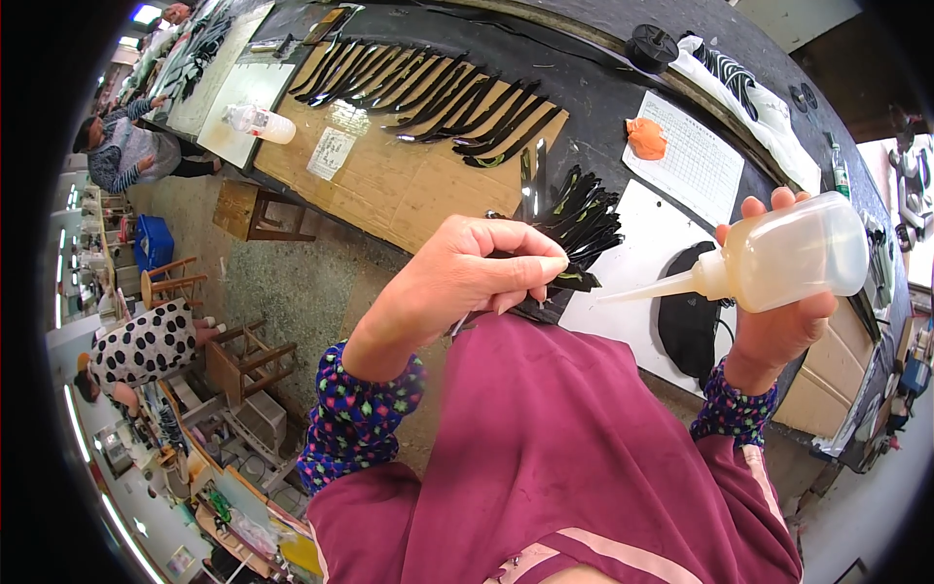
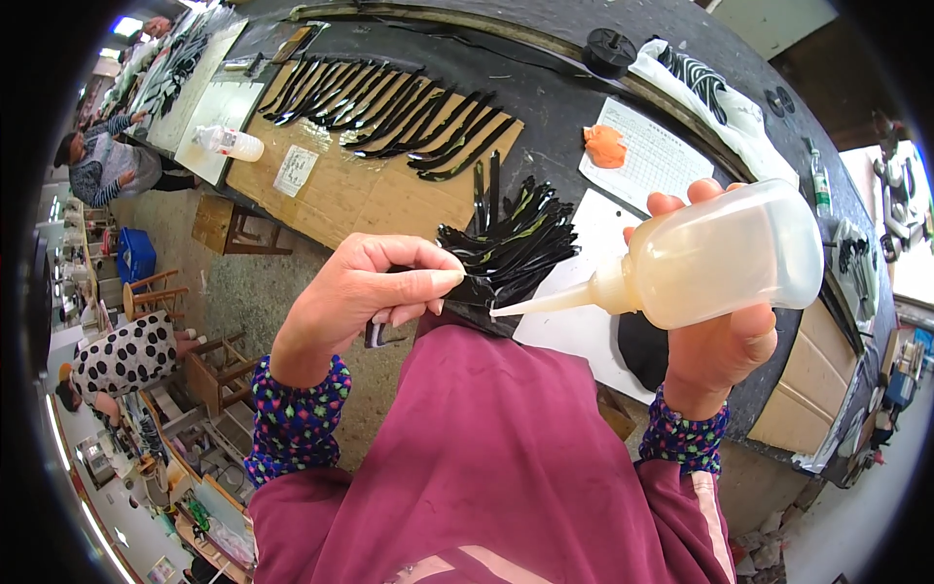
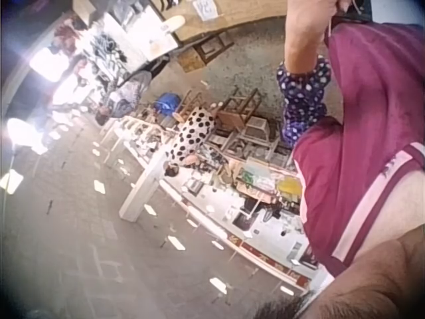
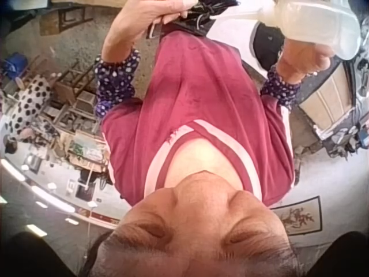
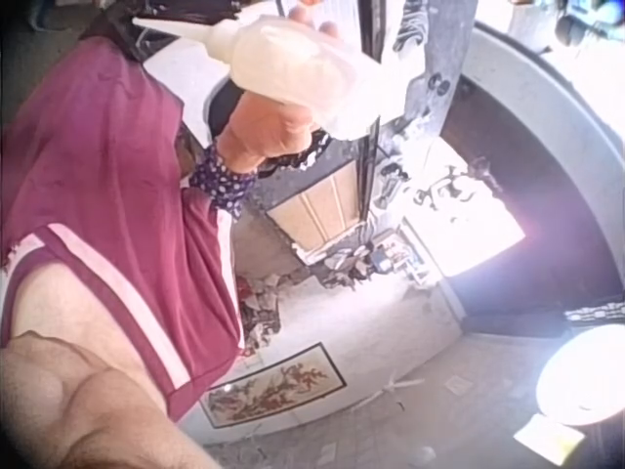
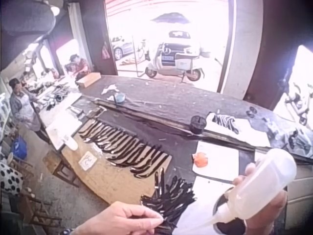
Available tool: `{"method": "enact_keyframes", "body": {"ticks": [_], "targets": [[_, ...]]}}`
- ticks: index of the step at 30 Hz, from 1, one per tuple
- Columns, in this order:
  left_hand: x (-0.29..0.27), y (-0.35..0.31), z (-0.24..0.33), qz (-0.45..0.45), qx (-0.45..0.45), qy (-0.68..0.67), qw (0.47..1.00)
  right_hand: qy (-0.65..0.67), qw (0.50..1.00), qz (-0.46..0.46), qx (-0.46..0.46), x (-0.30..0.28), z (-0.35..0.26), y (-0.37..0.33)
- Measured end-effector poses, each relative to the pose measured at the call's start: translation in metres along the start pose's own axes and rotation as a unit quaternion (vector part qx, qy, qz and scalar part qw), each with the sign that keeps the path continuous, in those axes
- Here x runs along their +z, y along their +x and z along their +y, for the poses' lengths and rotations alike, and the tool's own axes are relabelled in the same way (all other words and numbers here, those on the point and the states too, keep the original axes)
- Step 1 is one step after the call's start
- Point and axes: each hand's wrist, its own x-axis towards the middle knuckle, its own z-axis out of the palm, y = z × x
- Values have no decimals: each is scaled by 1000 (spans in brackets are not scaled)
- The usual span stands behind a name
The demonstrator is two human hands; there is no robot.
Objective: Applying glue to black shoe straps using a squeeze bottle on a factory workbench.
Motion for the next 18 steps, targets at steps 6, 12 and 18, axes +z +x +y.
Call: {"method": "enact_keyframes", "body": {"ticks": [6, 12, 18], "targets": [[1, 1, -3, -9, -12, -11, 1000, 34, 999, 7, -10, 5, 1, 3], [4, -2, -4, -15, -21, 29, 999, 43, 999, 11, -7, 7, 3, 0], [3, -3, -5, -17, -19, 33, 999, 31, 1000, 0, 5, 4, 5, 0]]}}
